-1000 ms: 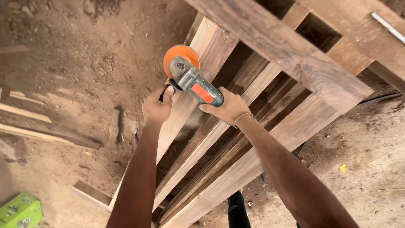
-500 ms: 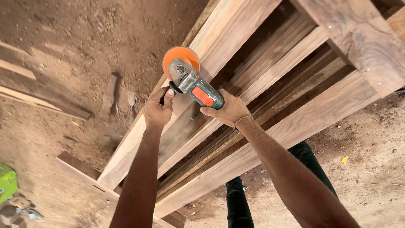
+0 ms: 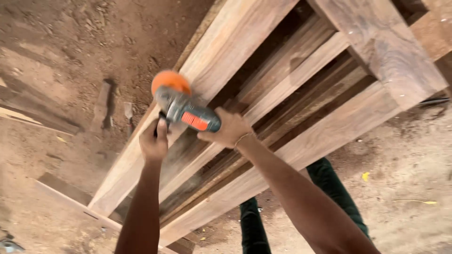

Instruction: Use a handheld angle grinder with a sanding attachment to smooth a wooden furniture frame.

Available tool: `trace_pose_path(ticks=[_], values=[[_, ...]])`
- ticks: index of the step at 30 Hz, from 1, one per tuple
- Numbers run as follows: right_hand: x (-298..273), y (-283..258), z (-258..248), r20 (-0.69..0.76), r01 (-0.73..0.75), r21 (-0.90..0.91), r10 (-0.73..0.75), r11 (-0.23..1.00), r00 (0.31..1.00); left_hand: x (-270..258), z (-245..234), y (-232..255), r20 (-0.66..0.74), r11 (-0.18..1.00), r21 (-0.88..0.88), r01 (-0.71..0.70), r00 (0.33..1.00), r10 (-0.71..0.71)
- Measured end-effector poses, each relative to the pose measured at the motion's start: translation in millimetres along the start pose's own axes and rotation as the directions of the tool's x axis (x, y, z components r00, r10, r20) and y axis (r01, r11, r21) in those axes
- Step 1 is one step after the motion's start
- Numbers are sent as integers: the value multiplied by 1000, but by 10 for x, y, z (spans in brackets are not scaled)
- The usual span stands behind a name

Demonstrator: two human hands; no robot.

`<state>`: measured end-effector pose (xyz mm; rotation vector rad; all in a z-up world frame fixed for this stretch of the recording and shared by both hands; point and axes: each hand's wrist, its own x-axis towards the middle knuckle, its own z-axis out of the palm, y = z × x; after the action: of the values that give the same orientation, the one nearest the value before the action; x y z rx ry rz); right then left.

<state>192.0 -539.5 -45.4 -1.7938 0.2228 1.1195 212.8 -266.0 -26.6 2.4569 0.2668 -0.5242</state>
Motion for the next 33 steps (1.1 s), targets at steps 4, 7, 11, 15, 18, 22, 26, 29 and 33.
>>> trace_pose_path(ticks=[4,7,11,15,18,22,26,29,33], values=[[-181,325,-730,-93,-91,52,96,994,991,495,445,1059,1,949,192,-249,967,254],[-292,657,-1242,-221,-134,176,172,975,960,836,846,1865,64,932,106,-348,937,343],[-390,886,-1685,-415,-47,223,138,974,899,1059,1169,2430,91,892,138,-431,902,422],[-454,992,-1751,-363,-128,340,256,932,896,1038,1265,2501,135,870,161,-466,884,448],[-476,1086,-1636,-327,-126,367,255,921,910,923,1261,2443,163,868,190,-459,886,434],[-417,1201,-1509,-372,-29,278,135,960,918,850,1227,2362,192,901,228,-369,924,330],[-479,1170,-1653,-266,-122,342,221,932,938,930,1334,2567,194,886,271,-377,923,334],[-530,1140,-1716,-269,-145,380,259,914,928,949,1373,2569,171,855,271,-442,896,409],[-590,1133,-1536,-334,-76,431,237,899,913,811,1278,2502,184,865,268,-423,904,385]])
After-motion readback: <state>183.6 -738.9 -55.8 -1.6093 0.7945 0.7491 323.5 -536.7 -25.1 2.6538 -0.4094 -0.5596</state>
